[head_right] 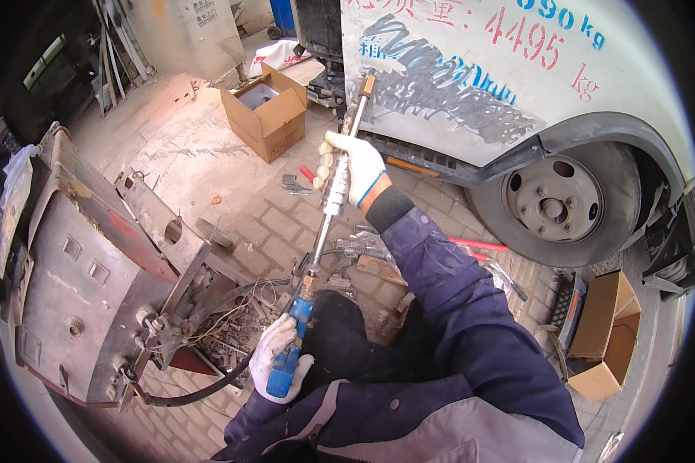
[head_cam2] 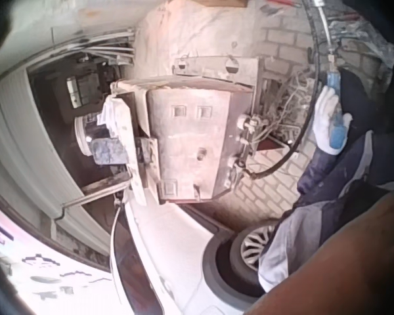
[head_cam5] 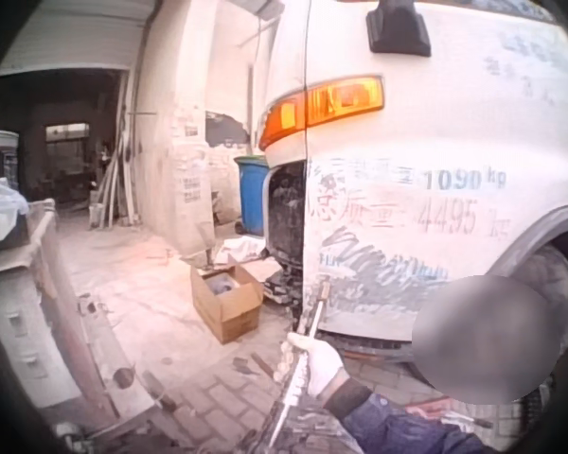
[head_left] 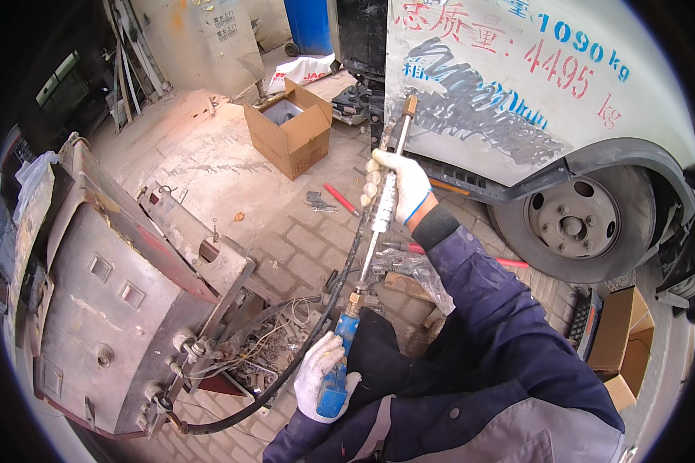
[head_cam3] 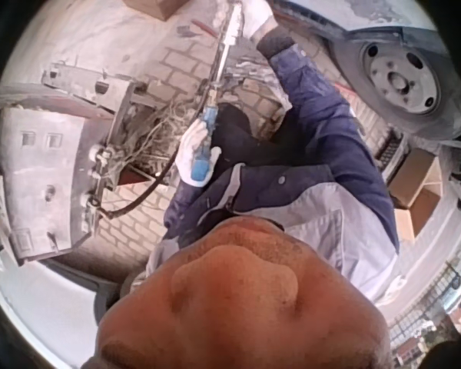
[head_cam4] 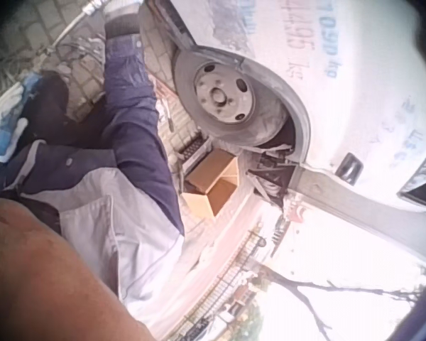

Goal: The person uses a pneumatic rivet gun to fasten a metal strip to the lower edge of a white truck's front bumper. They then use a hammer to tap the strip into place and a power sander to smooth the repaired area.

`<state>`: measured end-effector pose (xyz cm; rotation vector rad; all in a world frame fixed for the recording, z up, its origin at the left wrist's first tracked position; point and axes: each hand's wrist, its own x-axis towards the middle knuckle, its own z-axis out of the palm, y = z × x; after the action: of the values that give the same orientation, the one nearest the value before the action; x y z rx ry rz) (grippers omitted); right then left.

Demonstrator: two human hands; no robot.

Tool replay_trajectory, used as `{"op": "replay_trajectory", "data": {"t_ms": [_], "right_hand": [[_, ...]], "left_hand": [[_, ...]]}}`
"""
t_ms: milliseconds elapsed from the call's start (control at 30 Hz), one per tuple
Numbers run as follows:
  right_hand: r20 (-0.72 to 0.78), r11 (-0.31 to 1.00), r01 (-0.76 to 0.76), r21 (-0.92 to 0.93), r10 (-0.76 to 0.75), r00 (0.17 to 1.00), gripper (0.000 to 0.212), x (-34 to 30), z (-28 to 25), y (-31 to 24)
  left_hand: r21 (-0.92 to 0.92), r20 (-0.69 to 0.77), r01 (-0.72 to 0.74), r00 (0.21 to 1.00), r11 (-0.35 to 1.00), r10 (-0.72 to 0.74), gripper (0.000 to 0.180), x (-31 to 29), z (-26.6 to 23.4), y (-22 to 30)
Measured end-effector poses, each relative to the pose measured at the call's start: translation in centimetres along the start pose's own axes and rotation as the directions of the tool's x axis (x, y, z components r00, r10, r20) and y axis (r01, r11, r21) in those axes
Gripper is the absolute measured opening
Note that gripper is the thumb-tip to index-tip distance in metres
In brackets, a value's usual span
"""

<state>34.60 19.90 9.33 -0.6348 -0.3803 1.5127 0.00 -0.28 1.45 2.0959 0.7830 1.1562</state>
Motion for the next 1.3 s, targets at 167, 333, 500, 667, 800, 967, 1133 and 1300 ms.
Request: {"op": "replay_trajectory", "data": {"t_ms": [167, 333, 500, 667, 800, 967, 1133, 1300], "right_hand": [[-0.158, 0.983, -0.177, 0.044, 0.181, 0.971, 0.025, -3.5, 1.0, 6.0], [-0.057, 0.978, -0.157, -0.141, 0.150, 0.987, 0.029, -3.6, -2.4, 7.4], [0.013, 0.945, 0.317, -0.075, -0.317, 0.948, 0.041, 4.1, -1.9, -4.5], [-0.018, 0.947, 0.312, 0.083, -0.311, 0.950, 0.042, 8.5, -1.4, -9.2], [0.191, 0.942, 0.201, 0.269, -0.257, 0.947, 0.044, 10.1, -2.6, -8.9], [0.531, 0.844, -0.051, 0.535, -0.289, 0.796, 0.045, 11.1, -3.9, -8.0], [0.245, 0.947, 0.172, 0.270, -0.241, 0.939, 0.037, 10.3, -1.9, -8.5], [-0.223, 0.837, 0.416, -0.356, -0.508, 0.832, 0.032, 9.6, 0.4, -8.5]], "left_hand": [[0.030, -0.026, -0.007, 1.000, 1.000, 0.007, 0.053, 0.4, -0.4, -0.3], [0.024, 0.003, 0.000, 1.000, 1.000, 0.000, 0.051, 0.8, -0.2, -0.5], [0.031, -0.001, 0.022, 1.000, 0.999, -0.022, 0.052, 0.5, 0.0, -0.6], [0.061, 0.031, 0.052, 0.998, 0.997, -0.054, 0.053, 0.3, -0.2, -0.8], [0.163, 0.049, 0.035, 0.998, 0.986, -0.043, 0.054, 0.6, 0.0, -0.4], [0.369, 0.100, -0.079, 0.994, 0.926, 0.045, 0.055, 0.3, 1.0, 0.2], [0.078, 0.006, 0.112, 0.994, 0.991, -0.113, 0.060, -1.0, 0.4, -2.0], [-0.632, 0.068, 0.472, 0.824, 0.615, -0.563, 0.064, -1.6, -0.7, -3.7]]}}
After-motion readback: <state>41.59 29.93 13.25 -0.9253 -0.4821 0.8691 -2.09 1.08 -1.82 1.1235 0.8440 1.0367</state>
